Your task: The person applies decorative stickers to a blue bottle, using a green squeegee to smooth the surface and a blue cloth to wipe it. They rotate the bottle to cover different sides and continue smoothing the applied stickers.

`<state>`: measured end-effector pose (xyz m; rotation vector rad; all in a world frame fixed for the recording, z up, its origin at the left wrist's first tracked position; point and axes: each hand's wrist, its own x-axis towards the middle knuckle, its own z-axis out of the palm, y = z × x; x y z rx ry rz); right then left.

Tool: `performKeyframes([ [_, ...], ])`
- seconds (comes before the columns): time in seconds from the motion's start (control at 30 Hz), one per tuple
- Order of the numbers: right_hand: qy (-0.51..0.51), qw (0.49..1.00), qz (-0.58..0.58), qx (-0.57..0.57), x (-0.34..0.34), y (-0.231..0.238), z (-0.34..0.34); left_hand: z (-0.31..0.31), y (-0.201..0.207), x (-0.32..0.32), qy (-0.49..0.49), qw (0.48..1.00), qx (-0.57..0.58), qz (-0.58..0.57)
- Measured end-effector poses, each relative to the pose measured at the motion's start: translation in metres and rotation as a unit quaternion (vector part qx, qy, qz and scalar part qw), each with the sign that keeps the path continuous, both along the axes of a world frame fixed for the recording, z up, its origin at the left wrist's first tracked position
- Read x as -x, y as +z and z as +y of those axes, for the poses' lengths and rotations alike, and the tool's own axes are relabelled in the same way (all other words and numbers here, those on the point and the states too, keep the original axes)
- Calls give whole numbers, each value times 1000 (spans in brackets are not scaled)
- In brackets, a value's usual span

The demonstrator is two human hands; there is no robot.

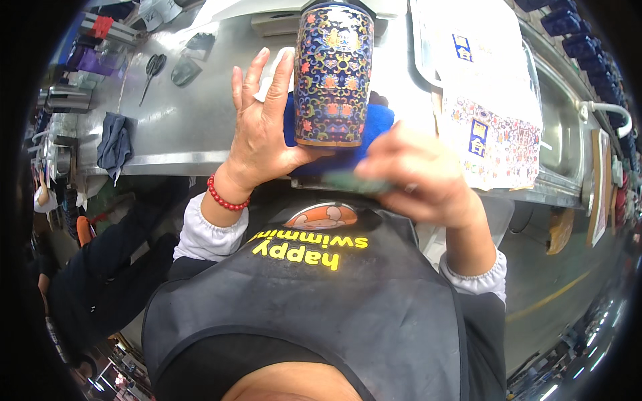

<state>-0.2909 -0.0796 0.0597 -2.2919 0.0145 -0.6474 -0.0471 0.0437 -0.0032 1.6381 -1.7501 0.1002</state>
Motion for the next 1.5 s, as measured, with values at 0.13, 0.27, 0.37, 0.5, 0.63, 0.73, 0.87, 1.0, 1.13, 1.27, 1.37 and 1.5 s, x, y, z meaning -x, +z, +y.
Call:
performKeyframes([
  [0.13, -198, 978, -4, 59, 14, -21, 6, 19, 7, 8, -21, 999, 44, 0],
  [0.27, -213, 966, 22, 146, 9, -48, 29, 38, 2, 24, 6, 997, 33, -71],
  [0.37, -216, 962, 41, 164, 4, -59, 43, 39, -2, 27, 8, 995, 41, -90],
  [0.5, -221, 962, 42, 154, 1, -59, 47, 35, 3, 26, 0, 992, 48, -116],
  [0.63, -212, 965, 21, 154, 0, -58, 44, 33, 10, 29, -1, 992, 56, -110],
  [0.73, -208, 966, 16, 155, 1, -60, 43, 33, 12, 31, 10, 991, 72, -113],
  [0.87, -204, 968, 20, 147, 2, -61, 43, 33, 15, 28, -21, 993, 60, -101],
  [1.0, -205, 969, 6, 137, 0, -61, 43, 31, 16, 28, -1, 996, 24, -88],
  [1.13, -210, 968, -1, 135, -1, -62, 43, 30, 18, 32, -10, 991, 21, -129],
  [1.27, -213, 968, -8, 130, -1, -63, 44, 29, 25, 30, -17, 994, -10, -104],
  [1.37, -218, 967, -11, 135, -2, -64, 43, 25, 29, 31, 5, 993, -27, -112],
  [1.5, -219, 968, -14, 125, -2, -63, 44, 23, 30, 36, 4, 989, -34, -145],
])
